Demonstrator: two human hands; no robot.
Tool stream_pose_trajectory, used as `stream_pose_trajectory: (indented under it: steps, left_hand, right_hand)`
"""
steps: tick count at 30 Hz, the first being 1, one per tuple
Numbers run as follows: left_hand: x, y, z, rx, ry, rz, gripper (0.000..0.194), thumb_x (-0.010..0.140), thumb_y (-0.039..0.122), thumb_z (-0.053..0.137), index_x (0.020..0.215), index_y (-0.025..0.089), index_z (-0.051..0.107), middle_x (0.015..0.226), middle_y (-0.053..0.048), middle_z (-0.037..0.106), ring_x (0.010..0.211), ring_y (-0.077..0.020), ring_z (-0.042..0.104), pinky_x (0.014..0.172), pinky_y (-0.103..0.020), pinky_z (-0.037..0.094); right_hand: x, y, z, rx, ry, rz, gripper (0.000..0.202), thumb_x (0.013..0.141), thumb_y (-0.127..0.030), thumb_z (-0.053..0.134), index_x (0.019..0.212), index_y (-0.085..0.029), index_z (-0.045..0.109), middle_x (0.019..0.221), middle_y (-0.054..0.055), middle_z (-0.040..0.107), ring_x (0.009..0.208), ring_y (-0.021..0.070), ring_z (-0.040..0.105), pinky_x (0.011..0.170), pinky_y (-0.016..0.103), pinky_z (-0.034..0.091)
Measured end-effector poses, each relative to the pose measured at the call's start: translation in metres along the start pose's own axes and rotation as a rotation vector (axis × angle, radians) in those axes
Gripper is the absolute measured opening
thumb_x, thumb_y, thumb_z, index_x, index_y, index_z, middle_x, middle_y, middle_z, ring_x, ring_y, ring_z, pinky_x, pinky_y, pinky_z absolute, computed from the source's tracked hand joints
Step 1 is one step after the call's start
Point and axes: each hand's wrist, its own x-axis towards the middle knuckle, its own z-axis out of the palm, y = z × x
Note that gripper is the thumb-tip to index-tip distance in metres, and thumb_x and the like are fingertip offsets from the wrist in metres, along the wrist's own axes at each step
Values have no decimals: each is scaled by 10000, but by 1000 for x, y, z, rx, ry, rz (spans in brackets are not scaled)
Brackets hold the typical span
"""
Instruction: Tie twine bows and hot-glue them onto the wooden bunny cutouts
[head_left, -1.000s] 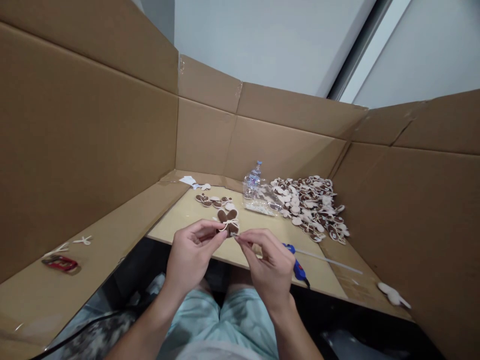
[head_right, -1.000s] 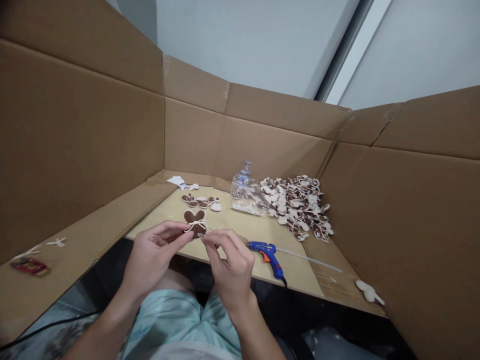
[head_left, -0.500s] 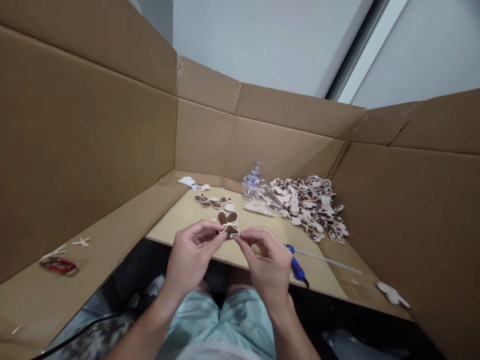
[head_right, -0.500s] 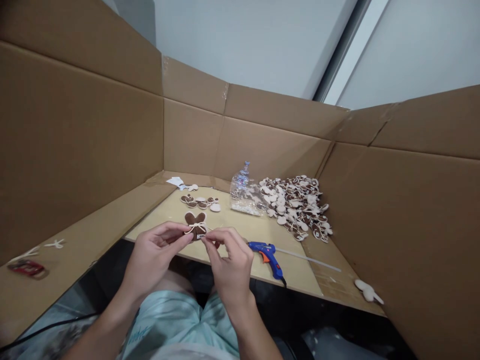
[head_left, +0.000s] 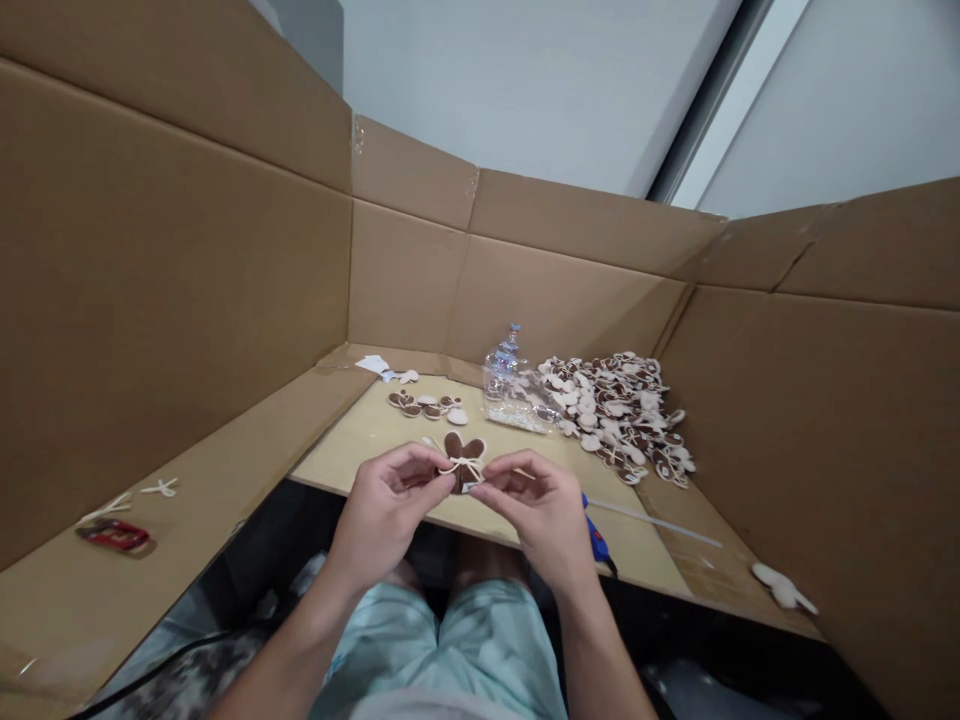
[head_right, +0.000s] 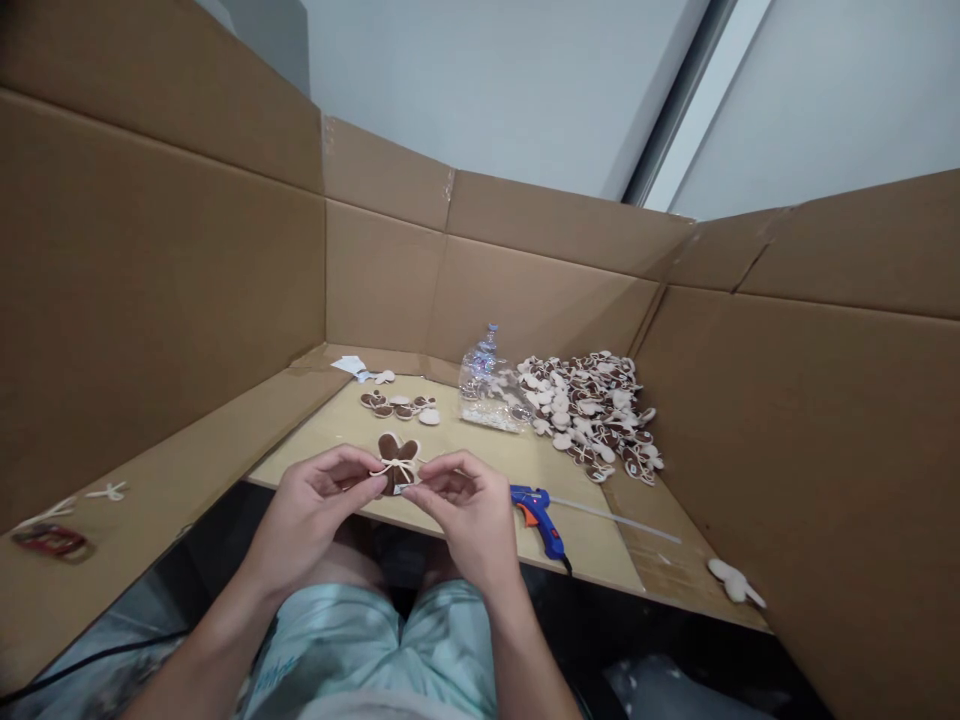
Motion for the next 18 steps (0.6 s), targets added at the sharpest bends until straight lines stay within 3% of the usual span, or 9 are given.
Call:
stream_pose_trajectory:
  steps: [6, 12, 18]
  left_hand:
    - [-1, -1, 2, -18, -47, -56, 124, 757, 243, 730, 832, 154, 686, 836, -47, 736, 808, -165, 679, 739, -245, 525]
    - [-5, 1, 4, -21, -108, -105, 117, 755, 241, 733, 810, 154, 679, 806, -38, 732, 761, -147, 670, 708, -231, 525]
    - [-3, 1, 4, -41, -174, -121, 92, 762, 235, 728, 798, 162, 686, 752, -10, 718, 723, -122, 655, 698, -212, 517]
  right_hand:
    - [4, 0, -6, 131, -119, 116, 599, 527, -157, 892, 1032, -233, 580, 883, -23, 648, 745, 107, 646, 682, 230, 558]
    - [4, 4, -4, 192, -182, 132, 472, 607, -171, 860, 963, -219, 554, 912, 2, 690, 810, 112, 657, 744, 234, 540]
    - [6, 2, -9, 220, -298, 107, 375, 649, -129, 830, 907, -222, 575, 866, -30, 674, 762, 77, 644, 688, 177, 518]
